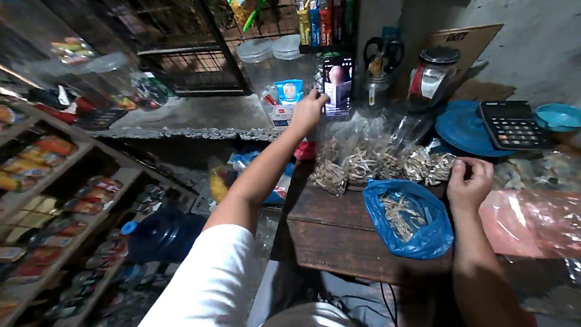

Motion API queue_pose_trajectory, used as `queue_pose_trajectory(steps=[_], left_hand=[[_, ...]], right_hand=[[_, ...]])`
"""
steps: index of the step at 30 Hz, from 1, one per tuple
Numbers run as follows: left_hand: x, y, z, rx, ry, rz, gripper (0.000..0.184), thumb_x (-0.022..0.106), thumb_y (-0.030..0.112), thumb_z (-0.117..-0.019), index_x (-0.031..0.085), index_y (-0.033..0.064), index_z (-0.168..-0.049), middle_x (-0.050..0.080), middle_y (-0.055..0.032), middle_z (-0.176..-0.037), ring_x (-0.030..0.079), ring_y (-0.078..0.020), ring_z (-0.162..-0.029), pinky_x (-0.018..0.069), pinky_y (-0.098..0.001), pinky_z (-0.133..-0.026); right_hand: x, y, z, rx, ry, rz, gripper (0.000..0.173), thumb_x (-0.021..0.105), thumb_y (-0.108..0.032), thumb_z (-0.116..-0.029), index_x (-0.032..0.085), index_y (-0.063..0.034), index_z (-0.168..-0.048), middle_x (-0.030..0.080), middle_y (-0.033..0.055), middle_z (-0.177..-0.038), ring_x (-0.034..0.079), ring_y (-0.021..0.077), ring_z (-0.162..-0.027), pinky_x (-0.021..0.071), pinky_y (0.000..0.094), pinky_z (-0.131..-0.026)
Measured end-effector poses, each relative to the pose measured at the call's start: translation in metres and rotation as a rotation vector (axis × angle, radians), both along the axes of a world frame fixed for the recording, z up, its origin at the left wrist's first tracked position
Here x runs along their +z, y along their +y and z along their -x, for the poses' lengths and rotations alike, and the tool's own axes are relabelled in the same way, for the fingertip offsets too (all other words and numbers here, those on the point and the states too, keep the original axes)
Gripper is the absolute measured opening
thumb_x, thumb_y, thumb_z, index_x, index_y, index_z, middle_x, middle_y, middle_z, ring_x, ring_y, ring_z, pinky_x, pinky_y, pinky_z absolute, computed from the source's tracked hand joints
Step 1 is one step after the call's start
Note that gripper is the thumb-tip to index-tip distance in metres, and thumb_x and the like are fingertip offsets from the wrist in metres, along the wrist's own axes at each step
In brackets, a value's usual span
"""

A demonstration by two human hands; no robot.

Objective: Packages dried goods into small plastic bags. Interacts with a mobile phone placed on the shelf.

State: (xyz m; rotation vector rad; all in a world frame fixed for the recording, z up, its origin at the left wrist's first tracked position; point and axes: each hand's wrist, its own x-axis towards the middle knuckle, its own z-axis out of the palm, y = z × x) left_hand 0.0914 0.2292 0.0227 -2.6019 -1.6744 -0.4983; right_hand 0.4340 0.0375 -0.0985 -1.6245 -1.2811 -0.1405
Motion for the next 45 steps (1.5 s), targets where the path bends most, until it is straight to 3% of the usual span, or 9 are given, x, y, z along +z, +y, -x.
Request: queue_pose_trajectory(steps=[2,4,6,8,12,16,20,27,45], left_hand=[[-0.020,-0.001,0.006,-0.081,-0.185,0.015,0.034,0.058,-0.005,-0.0929,0.062,-0.0010,-0.126,0.052,-0.0261,-0.143,0.058,-0.0451,-0.122,0.0495,-0.0608,-0.096],[-0.040,0.002,0.007,-0.149,-0.479,0.031,0.044,0.059,-0.005,-0.0891,0.050,-0.0108,-0.131,0.051,-0.0302,-0.140,0.056,-0.0414,-0.125,0.0480,-0.0525,-0.102],[-0.055,0.008,0.001,-0.181,-0.767,0.075,0.067,0.059,-0.005,-0.0857,0.033,-0.0108,-0.146,0.047,-0.0319,-0.143,0.056,-0.0374,-0.126,0.0504,-0.0454,-0.100],[-0.059,0.011,-0.011,-0.168,-0.959,0.125,0.083,0.061,-0.004,-0.0835,0.019,-0.0048,-0.155,0.049,-0.0295,-0.141,0.060,-0.0316,-0.121,0.0530,-0.0401,-0.096],[-0.054,0.015,-0.025,-0.170,-1.146,0.181,0.095,0.066,-0.005,-0.0857,0.005,-0.0007,-0.159,0.049,-0.0285,-0.139,0.064,-0.0242,-0.112,0.0548,-0.0341,-0.092],[-0.059,0.023,-0.028,-0.204,-1.180,0.162,0.094,0.068,0.002,-0.0879,0.005,-0.0020,-0.158,0.053,-0.0264,-0.133,0.064,-0.0204,-0.109,0.0538,-0.0321,-0.093],[-0.066,0.032,-0.035,-0.190,-1.211,0.165,0.094,0.072,0.008,-0.0873,0.011,-0.0002,-0.158,0.053,-0.0277,-0.135,0.063,-0.0244,-0.114,0.0540,-0.0360,-0.096],[-0.066,0.038,-0.043,-0.150,-1.283,0.113,0.087,0.073,0.008,-0.0882,0.017,-0.0029,-0.155,0.056,-0.0272,-0.131,0.065,-0.0220,-0.111,0.0544,-0.0341,-0.095],[-0.064,0.040,-0.052,-0.078,-1.321,0.061,0.086,0.075,0.014,-0.0878,0.022,-0.0014,-0.153,0.059,-0.0233,-0.124,0.065,-0.0202,-0.106,0.0550,-0.0341,-0.092]], right_hand=[[0.000,0.000,0.000,0.008,-0.002,-0.003,0.038,0.049,-0.020,-0.1039,0.067,0.0117,-0.115,0.059,0.0370,-0.125,0.059,0.0484,-0.118,0.0457,0.0554,-0.102],[0.000,0.000,0.001,0.016,-0.014,-0.008,0.039,0.048,-0.020,-0.1043,0.067,0.0126,-0.115,0.059,0.0378,-0.124,0.059,0.0482,-0.118,0.0461,0.0540,-0.103],[-0.001,0.001,0.001,0.019,-0.014,-0.020,0.039,0.048,-0.019,-0.1043,0.066,0.0130,-0.114,0.060,0.0375,-0.123,0.059,0.0476,-0.117,0.0462,0.0527,-0.102],[-0.001,0.001,0.000,0.015,-0.015,-0.029,0.039,0.048,-0.019,-0.1041,0.067,0.0131,-0.114,0.060,0.0375,-0.123,0.059,0.0472,-0.117,0.0462,0.0520,-0.103],[-0.002,0.002,0.001,0.009,-0.012,-0.047,0.039,0.048,-0.020,-0.1041,0.067,0.0128,-0.113,0.061,0.0369,-0.121,0.060,0.0455,-0.115,0.0468,0.0500,-0.102],[-0.002,0.004,0.000,0.004,-0.027,-0.049,0.038,0.049,-0.020,-0.1040,0.068,0.0125,-0.112,0.061,0.0366,-0.120,0.060,0.0453,-0.115,0.0473,0.0486,-0.101],[-0.005,0.005,-0.002,0.010,-0.033,-0.062,0.038,0.049,-0.019,-0.1042,0.067,0.0130,-0.111,0.062,0.0363,-0.118,0.061,0.0439,-0.113,0.0477,0.0469,-0.100],[-0.006,0.006,-0.002,0.006,-0.034,-0.066,0.036,0.049,-0.018,-0.1041,0.068,0.0123,-0.111,0.062,0.0353,-0.117,0.061,0.0425,-0.112,0.0479,0.0456,-0.099],[-0.008,0.007,-0.003,0.015,-0.045,-0.067,0.039,0.048,-0.020,-0.1048,0.067,0.0125,-0.113,0.062,0.0349,-0.117,0.062,0.0397,-0.111,0.0488,0.0432,-0.098]])
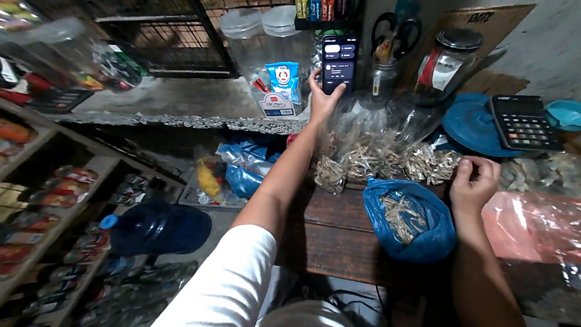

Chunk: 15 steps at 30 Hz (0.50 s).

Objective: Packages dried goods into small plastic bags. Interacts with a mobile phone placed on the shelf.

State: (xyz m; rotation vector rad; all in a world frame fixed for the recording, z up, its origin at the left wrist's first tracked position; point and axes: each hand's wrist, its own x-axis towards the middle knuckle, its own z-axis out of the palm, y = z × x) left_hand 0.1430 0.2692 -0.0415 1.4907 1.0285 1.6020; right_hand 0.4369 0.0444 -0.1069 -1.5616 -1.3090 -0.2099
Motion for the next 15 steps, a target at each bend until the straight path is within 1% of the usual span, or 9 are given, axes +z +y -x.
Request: queue_pose_trajectory(steps=[5,11,15], left_hand=[[-0.0033,0.0042,-0.0005,0.008,-0.008,-0.009,0.086,0.076,0.015,-0.0872,0.022,-0.0014,-0.152,0.060,-0.0225,-0.123,0.066,-0.0204,-0.106,0.0557,-0.0350,-0.092],[-0.0030,0.0042,-0.0013,0.007,0.003,0.001,0.088,0.078,0.016,-0.0865,0.021,-0.0003,-0.152,0.061,-0.0230,-0.124,0.067,-0.0205,-0.105,0.0568,-0.0356,-0.091],[-0.0054,0.0065,-0.0021,0.019,0.010,0.001,0.090,0.079,0.017,-0.0851,0.021,-0.0002,-0.152,0.061,-0.0226,-0.123,0.068,-0.0206,-0.105,0.0570,-0.0365,-0.091]], right_hand=[[0.0007,-0.0003,0.0000,-0.002,0.002,0.006,0.039,0.048,-0.021,-0.1050,0.067,0.0123,-0.113,0.062,0.0348,-0.118,0.061,0.0403,-0.111,0.0488,0.0431,-0.098],[-0.0004,0.0004,-0.0003,0.005,0.002,-0.010,0.038,0.048,-0.021,-0.1047,0.067,0.0122,-0.111,0.062,0.0343,-0.116,0.062,0.0381,-0.110,0.0490,0.0417,-0.097],[-0.0005,0.0008,-0.0010,0.005,-0.003,-0.016,0.038,0.048,-0.020,-0.1047,0.067,0.0124,-0.111,0.062,0.0343,-0.116,0.062,0.0391,-0.110,0.0488,0.0423,-0.097]])
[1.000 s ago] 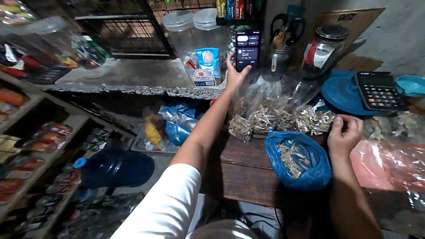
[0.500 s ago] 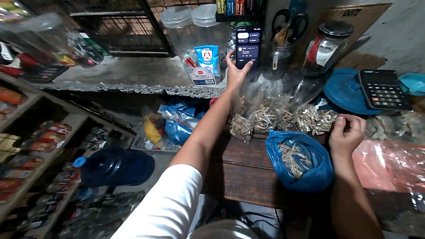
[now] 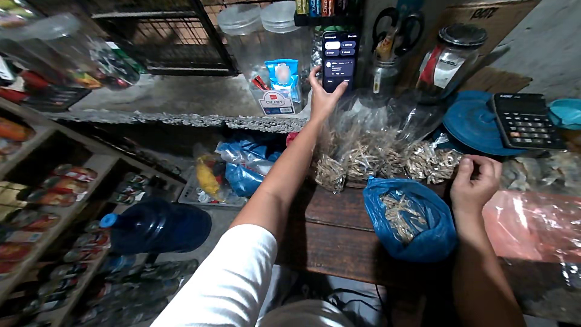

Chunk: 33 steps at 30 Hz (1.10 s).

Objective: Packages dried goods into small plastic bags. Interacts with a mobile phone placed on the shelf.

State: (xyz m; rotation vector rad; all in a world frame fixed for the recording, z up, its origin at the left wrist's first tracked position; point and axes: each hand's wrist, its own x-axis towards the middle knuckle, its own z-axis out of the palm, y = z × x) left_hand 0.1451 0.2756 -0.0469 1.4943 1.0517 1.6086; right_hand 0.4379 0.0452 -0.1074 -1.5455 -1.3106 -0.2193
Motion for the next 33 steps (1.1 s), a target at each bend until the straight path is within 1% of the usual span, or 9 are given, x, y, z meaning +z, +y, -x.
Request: queue_pose_trajectory(steps=[4,10,13,17,20,23,27,30,33], left_hand=[[-0.001,0.001,0.000,0.011,0.021,0.011,0.092,0.080,0.019,-0.0846,0.020,0.0015,-0.153,0.060,-0.0233,-0.127,0.067,-0.0228,-0.106,0.0574,-0.0396,-0.091],[-0.004,0.004,-0.001,-0.005,-0.007,-0.014,0.093,0.081,0.016,-0.0829,0.021,0.0009,-0.152,0.060,-0.0227,-0.124,0.068,-0.0214,-0.103,0.0582,-0.0378,-0.089],[-0.002,0.000,0.001,-0.047,-0.007,-0.015,0.095,0.080,0.012,-0.0822,0.017,0.0001,-0.153,0.058,-0.0228,-0.126,0.067,-0.0201,-0.104,0.0576,-0.0352,-0.090],[0.002,-0.008,0.007,-0.143,-0.001,-0.001,0.100,0.076,0.000,-0.0799,0.010,-0.0010,-0.155,0.051,-0.0268,-0.135,0.064,-0.0205,-0.111,0.0559,-0.0326,-0.092],[0.003,-0.009,0.010,-0.173,0.005,0.008,0.103,0.076,-0.003,-0.0778,0.008,-0.0001,-0.156,0.049,-0.0274,-0.138,0.064,-0.0209,-0.113,0.0557,-0.0322,-0.093],[0.003,-0.009,0.010,-0.186,-0.010,0.005,0.105,0.076,-0.002,-0.0765,0.008,0.0002,-0.156,0.048,-0.0269,-0.138,0.064,-0.0199,-0.113,0.0558,-0.0315,-0.093],[0.005,-0.011,0.010,-0.173,0.005,0.009,0.104,0.076,-0.002,-0.0780,0.008,-0.0012,-0.156,0.049,-0.0276,-0.138,0.064,-0.0205,-0.114,0.0554,-0.0315,-0.094],[0.005,-0.012,0.008,-0.148,0.005,0.010,0.102,0.077,0.000,-0.0792,0.010,-0.0006,-0.156,0.052,-0.0254,-0.133,0.065,-0.0193,-0.110,0.0560,-0.0310,-0.092],[0.000,-0.006,0.006,-0.114,0.026,-0.004,0.102,0.079,0.005,-0.0803,0.011,-0.0001,-0.156,0.053,-0.0258,-0.133,0.065,-0.0214,-0.111,0.0563,-0.0344,-0.094]], right_hand=[[0.002,-0.001,0.000,0.011,0.013,0.027,0.039,0.048,-0.020,-0.1044,0.066,0.0140,-0.112,0.061,0.0354,-0.118,0.061,0.0410,-0.112,0.0487,0.0445,-0.099],[0.000,0.000,0.000,-0.002,0.024,0.020,0.039,0.049,-0.021,-0.1043,0.067,0.0124,-0.112,0.061,0.0339,-0.118,0.061,0.0392,-0.112,0.0485,0.0427,-0.099],[0.000,0.000,0.000,0.001,0.031,0.025,0.038,0.048,-0.020,-0.1044,0.067,0.0119,-0.112,0.061,0.0340,-0.118,0.061,0.0389,-0.112,0.0481,0.0430,-0.099],[0.001,0.000,0.000,-0.005,0.022,0.011,0.040,0.049,-0.022,-0.1045,0.067,0.0120,-0.111,0.062,0.0343,-0.117,0.061,0.0390,-0.111,0.0482,0.0430,-0.098],[0.001,-0.001,0.001,-0.007,0.026,0.019,0.040,0.048,-0.022,-0.1049,0.067,0.0119,-0.112,0.062,0.0342,-0.118,0.061,0.0401,-0.112,0.0476,0.0440,-0.099],[0.001,-0.001,0.001,-0.010,0.023,0.009,0.039,0.048,-0.022,-0.1045,0.067,0.0120,-0.112,0.062,0.0344,-0.117,0.061,0.0392,-0.111,0.0483,0.0424,-0.098],[0.002,-0.001,0.002,-0.015,0.009,0.012,0.040,0.048,-0.022,-0.1045,0.067,0.0122,-0.112,0.062,0.0347,-0.117,0.061,0.0399,-0.111,0.0477,0.0438,-0.099],[0.001,-0.001,0.002,-0.015,0.009,0.008,0.039,0.049,-0.021,-0.1045,0.068,0.0118,-0.112,0.062,0.0345,-0.116,0.061,0.0397,-0.111,0.0482,0.0430,-0.098],[0.000,-0.001,0.001,-0.018,0.003,0.013,0.038,0.048,-0.020,-0.1047,0.068,0.0119,-0.113,0.062,0.0346,-0.117,0.061,0.0398,-0.112,0.0480,0.0436,-0.099]])
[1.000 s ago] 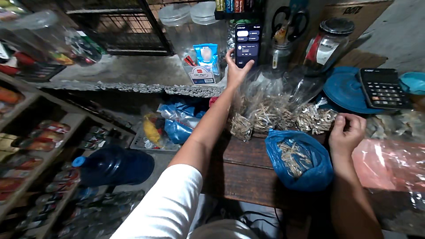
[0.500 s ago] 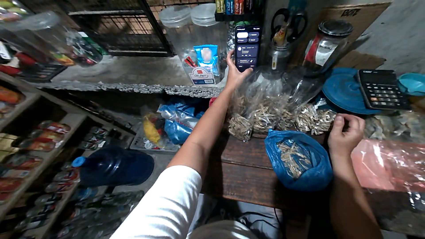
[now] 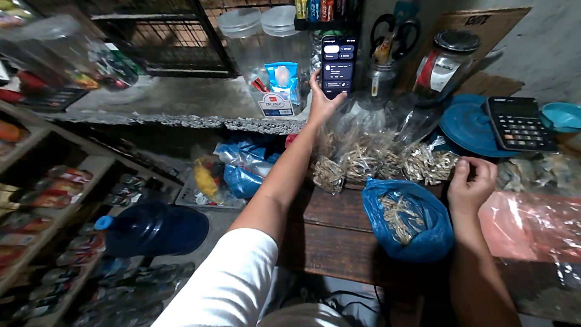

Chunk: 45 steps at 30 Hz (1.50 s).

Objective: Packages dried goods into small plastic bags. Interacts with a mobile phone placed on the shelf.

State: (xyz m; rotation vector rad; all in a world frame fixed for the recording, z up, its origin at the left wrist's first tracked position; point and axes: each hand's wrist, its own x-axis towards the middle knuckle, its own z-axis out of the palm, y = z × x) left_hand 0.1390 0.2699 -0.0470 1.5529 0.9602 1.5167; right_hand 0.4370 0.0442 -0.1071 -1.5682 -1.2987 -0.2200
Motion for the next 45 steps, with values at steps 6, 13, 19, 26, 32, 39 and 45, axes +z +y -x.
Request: queue_pose_trajectory(steps=[6,13,19,26,32,39,45], left_hand=[[-0.008,0.009,-0.003,0.085,0.061,-0.031,0.100,0.081,0.013,-0.0812,0.015,-0.0004,-0.155,0.055,-0.0256,-0.135,0.066,-0.0235,-0.112,0.0565,-0.0387,-0.095],[0.005,-0.008,0.012,-0.096,0.015,0.024,0.088,0.063,-0.002,-0.0862,0.009,-0.0027,-0.155,0.051,-0.0266,-0.137,0.062,-0.0193,-0.115,0.0533,-0.0317,-0.096],[0.017,-0.016,0.026,-0.153,0.128,0.169,0.072,0.053,-0.009,-0.0873,0.021,-0.0041,-0.151,0.055,-0.0242,-0.133,0.061,-0.0164,-0.109,0.0514,-0.0297,-0.091],[0.013,-0.010,0.026,-0.154,0.140,0.134,0.041,0.036,0.017,-0.1110,0.043,-0.0078,-0.143,0.054,-0.0231,-0.137,0.057,-0.0174,-0.122,0.0465,-0.0321,-0.104],[0.010,-0.002,0.029,-0.142,-0.056,0.177,0.043,0.030,0.013,-0.1038,0.041,-0.0059,-0.141,0.056,-0.0154,-0.123,0.060,-0.0123,-0.104,0.0503,-0.0283,-0.091],[0.008,-0.005,0.040,-0.224,0.134,0.162,0.062,0.047,-0.011,-0.0889,0.030,-0.0038,-0.148,0.057,-0.0177,-0.130,0.061,-0.0124,-0.105,0.0516,-0.0284,-0.089],[0.015,-0.009,0.048,-0.290,0.370,0.172,0.080,0.051,-0.018,-0.0859,0.016,-0.0025,-0.156,0.052,-0.0249,-0.140,0.061,-0.0203,-0.117,0.0513,-0.0329,-0.098]], right_hand=[[-0.001,0.000,-0.001,0.000,-0.022,0.002,0.039,0.048,-0.021,-0.1045,0.067,0.0121,-0.113,0.062,0.0342,-0.116,0.062,0.0399,-0.111,0.0481,0.0434,-0.099],[0.003,-0.001,0.000,0.001,-0.015,0.006,0.038,0.048,-0.020,-0.1044,0.067,0.0125,-0.112,0.062,0.0346,-0.117,0.062,0.0411,-0.111,0.0480,0.0444,-0.099],[0.004,-0.001,0.002,0.000,0.000,0.000,0.037,0.048,-0.018,-0.1037,0.068,0.0128,-0.112,0.063,0.0348,-0.116,0.062,0.0415,-0.110,0.0487,0.0446,-0.097],[0.004,-0.001,0.002,-0.001,0.019,0.004,0.038,0.049,-0.019,-0.1036,0.068,0.0125,-0.111,0.062,0.0349,-0.117,0.061,0.0417,-0.112,0.0481,0.0444,-0.099],[0.007,-0.003,0.002,0.011,0.014,0.030,0.039,0.048,-0.019,-0.1040,0.067,0.0133,-0.114,0.061,0.0362,-0.119,0.060,0.0433,-0.114,0.0471,0.0473,-0.101],[0.005,0.000,0.001,0.006,0.020,0.004,0.039,0.048,-0.020,-0.1040,0.067,0.0131,-0.112,0.062,0.0346,-0.117,0.062,0.0400,-0.111,0.0488,0.0433,-0.098],[0.005,-0.001,0.001,0.004,0.034,0.026,0.038,0.048,-0.020,-0.1043,0.067,0.0130,-0.113,0.061,0.0350,-0.119,0.061,0.0402,-0.112,0.0488,0.0427,-0.098]])
